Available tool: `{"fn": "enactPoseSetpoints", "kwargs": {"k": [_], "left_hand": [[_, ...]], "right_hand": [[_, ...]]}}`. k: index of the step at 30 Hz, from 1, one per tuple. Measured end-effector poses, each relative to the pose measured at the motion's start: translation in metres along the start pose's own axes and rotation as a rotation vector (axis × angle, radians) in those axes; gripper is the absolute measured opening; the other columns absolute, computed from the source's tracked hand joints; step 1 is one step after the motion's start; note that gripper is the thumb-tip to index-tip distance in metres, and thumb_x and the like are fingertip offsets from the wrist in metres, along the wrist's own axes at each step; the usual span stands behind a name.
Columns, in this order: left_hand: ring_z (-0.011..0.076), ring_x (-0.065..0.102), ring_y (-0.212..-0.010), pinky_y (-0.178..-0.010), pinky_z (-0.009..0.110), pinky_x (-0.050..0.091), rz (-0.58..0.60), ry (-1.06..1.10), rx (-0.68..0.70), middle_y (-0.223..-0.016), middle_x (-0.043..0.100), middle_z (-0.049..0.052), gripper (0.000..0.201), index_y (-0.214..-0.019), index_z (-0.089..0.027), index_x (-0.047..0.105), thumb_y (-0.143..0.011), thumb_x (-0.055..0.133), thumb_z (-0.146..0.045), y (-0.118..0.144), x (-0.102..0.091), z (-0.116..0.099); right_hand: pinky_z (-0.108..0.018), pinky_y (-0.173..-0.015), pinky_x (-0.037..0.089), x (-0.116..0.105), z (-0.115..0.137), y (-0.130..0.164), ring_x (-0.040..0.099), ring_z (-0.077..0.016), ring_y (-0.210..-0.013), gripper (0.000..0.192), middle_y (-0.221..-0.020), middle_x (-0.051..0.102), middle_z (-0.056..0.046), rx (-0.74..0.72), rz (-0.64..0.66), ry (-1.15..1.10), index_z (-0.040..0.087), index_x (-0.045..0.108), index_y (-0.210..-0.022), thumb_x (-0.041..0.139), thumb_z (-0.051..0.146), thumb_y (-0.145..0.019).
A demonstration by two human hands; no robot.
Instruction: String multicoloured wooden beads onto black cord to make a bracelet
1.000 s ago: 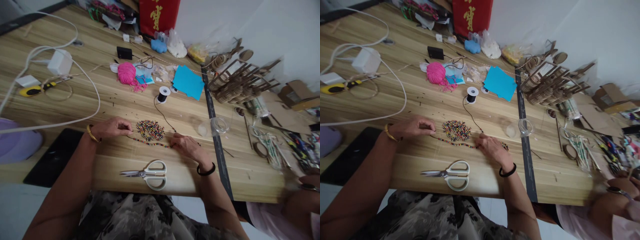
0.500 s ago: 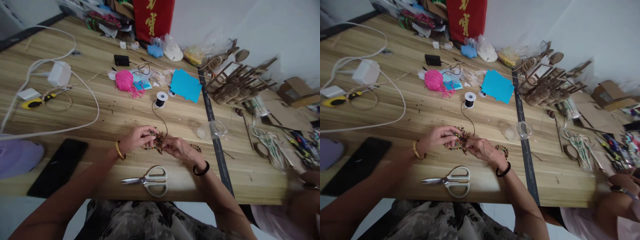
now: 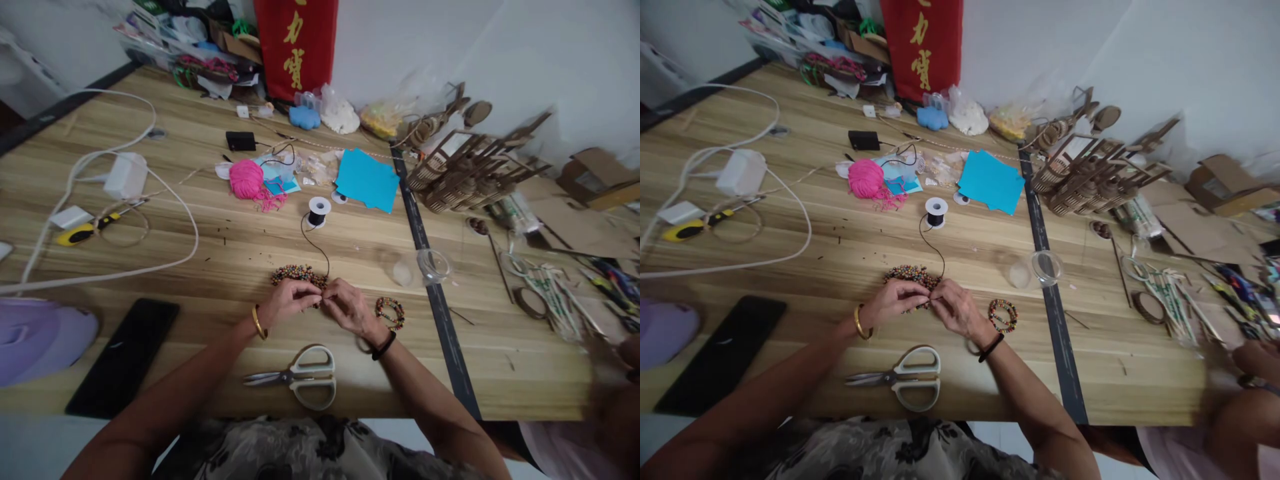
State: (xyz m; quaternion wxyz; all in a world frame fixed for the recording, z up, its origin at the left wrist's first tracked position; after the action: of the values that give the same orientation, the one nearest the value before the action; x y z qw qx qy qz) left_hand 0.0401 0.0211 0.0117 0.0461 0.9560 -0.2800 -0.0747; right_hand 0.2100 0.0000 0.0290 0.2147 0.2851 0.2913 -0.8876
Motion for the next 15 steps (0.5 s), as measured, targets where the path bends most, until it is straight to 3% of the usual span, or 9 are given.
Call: {"fn": "enactPoseSetpoints", "kwargs": {"k": [6,15], "left_hand": [[0.0140,0.061,-0.069,-0.064,0.023,0.048,0.000,0.053,-0.012,-0.076,0.071,0.007,0.023,-0.081,-0.011,0.071,-0.072,0.073,-0.032,0.0016,0.0031,0.0016],[0.0082,0.053,-0.054,-0.053,0.019,0.041,0.067,-0.025,-0.016,-0.060,0.061,0.000,0.017,-0.074,-0.010,0.065,-0.076,0.065,-0.026,0.0049,0.0096,-0.0020]], "right_hand": [[-0.030,-0.071,0.048,0.0040,-0.0006,0.0055,0.056,-0.0175,-0.081,0.007,-0.086,0.060,-0.007,-0.082,-0.032,0.021,0.020,0.053,-0.097,0.046,0.018,-0.096],[-0.029,-0.069,0.050,0.0024,0.0015,0.0092,0.057,-0.0173,-0.080,0.008,-0.085,0.060,-0.007,-0.137,-0.017,0.136,0.019,0.054,-0.096,0.046,0.018,-0.096]]}}
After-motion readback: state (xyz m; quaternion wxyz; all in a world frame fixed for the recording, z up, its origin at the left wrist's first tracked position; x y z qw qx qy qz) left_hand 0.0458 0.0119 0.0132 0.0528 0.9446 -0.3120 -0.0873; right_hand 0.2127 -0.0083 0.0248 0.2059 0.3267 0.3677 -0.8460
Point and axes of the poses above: each hand's wrist, its own y-axis away from the middle knuckle, its own x-axis out of the palm, z = x × y, the point moved 3 cm from there along -y, towards the middle knuckle
